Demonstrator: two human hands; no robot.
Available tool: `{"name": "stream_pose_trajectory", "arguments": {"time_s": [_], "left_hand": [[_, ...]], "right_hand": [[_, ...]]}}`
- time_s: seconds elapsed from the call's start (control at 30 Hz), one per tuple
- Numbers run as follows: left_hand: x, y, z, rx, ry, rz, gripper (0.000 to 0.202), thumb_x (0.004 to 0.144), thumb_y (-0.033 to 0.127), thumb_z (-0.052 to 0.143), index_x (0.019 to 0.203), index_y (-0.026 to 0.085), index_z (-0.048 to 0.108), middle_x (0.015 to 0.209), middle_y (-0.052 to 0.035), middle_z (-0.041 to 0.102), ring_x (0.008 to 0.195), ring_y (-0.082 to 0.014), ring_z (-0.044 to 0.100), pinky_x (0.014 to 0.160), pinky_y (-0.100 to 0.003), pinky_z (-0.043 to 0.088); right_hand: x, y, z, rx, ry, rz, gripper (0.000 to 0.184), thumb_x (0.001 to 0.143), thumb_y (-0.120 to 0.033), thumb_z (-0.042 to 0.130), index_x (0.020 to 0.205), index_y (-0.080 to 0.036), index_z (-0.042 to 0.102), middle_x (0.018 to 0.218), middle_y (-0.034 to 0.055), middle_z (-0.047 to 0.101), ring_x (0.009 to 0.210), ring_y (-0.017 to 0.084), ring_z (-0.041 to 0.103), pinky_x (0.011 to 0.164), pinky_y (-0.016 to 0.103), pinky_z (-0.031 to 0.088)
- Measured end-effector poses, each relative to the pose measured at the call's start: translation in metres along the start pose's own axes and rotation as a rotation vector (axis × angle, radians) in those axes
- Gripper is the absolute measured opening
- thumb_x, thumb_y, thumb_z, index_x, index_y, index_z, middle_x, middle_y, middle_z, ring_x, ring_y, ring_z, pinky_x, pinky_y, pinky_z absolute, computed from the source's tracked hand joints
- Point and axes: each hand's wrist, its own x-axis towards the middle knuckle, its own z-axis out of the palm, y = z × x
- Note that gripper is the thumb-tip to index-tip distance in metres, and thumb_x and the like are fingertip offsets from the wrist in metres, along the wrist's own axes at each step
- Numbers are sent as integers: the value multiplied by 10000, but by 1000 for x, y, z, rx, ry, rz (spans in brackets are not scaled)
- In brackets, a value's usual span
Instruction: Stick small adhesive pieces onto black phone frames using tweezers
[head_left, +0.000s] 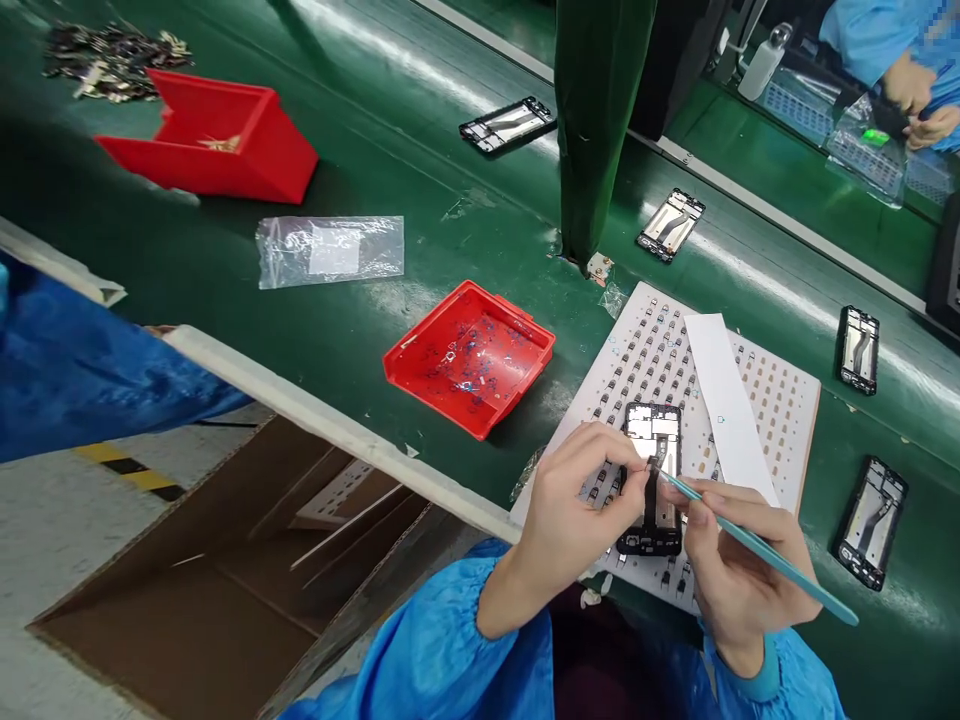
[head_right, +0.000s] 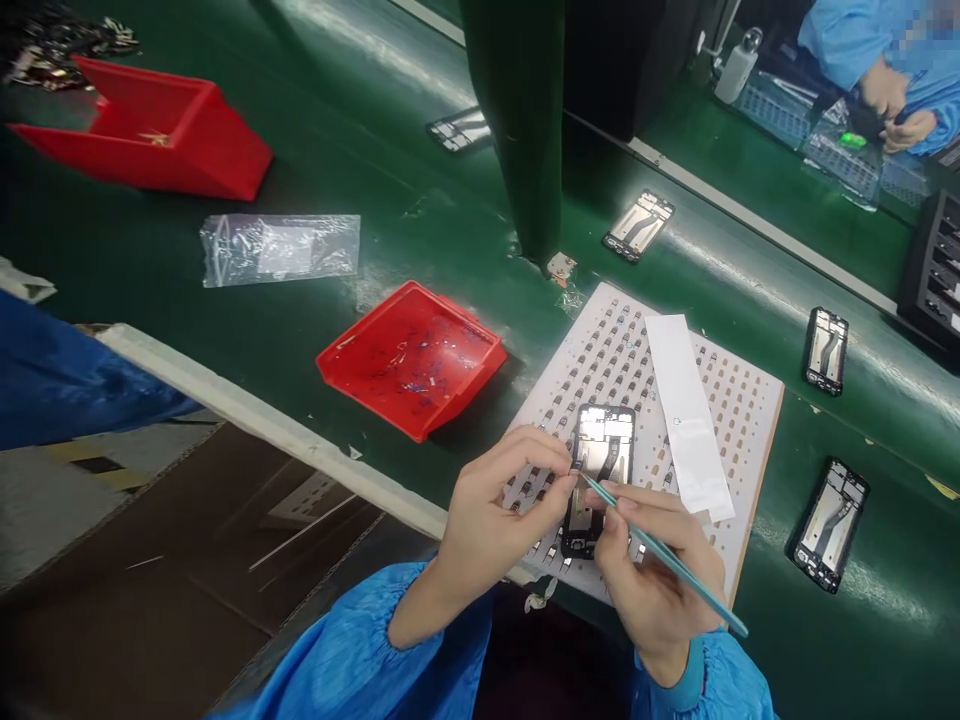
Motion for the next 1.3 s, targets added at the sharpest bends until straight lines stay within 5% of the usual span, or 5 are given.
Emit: {"name": "stream_pose_trajectory", "arguments": {"time_s": [0.13, 0.43, 0.63, 0.97, 1.3], "left_hand": [[5, 3, -39, 309, 10, 129, 167, 963, 79, 677, 973, 235, 736, 950, -11, 768, 910, -189, 729, 830, -367, 601], [32, -31, -134, 1055, 166, 88, 169, 1076, 313, 606, 1085, 230, 753, 1235, -65, 739, 1223, -349, 692, 927, -603, 554], [35, -20, -103, 903, 175, 426, 41, 987, 214, 754, 991, 245, 728, 1059, -38, 775, 984, -268, 740, 847, -497, 565], [40, -32, -20, 645, -440, 477, 218, 1053, 85, 558, 1215, 122, 699, 1251, -120, 758, 1146, -288, 673, 953, -437, 579], [36, -43, 0, 873, -594, 626, 315, 993, 79, 511, 1256, 75, 685, 1400, -154, 721, 1161, -320, 663, 866, -426, 518]], "right_hand": [[26, 1, -4, -75, 148, -89, 108, 949, -175, 831, 1016, -245, 783, 897, 63, 829, 813, 300, 857, 684, 446, 745], [73, 51, -18, -39, -98, 238, 158, 942, -352, 846, 938, -225, 751, 868, 43, 808, 839, 263, 861, 760, 385, 745], [75, 60, -16, -77, -135, 247, 162, 943, -354, 834, 942, -216, 749, 861, 46, 819, 834, 251, 858, 741, 362, 734], [75, 60, -15, -142, -132, 209, 106, 955, -325, 811, 947, -236, 755, 864, 33, 815, 834, 245, 856, 740, 357, 735], [74, 52, -17, -186, -128, 170, 99, 976, -321, 785, 951, -234, 746, 879, 27, 799, 797, 220, 839, 732, 341, 733]]}}
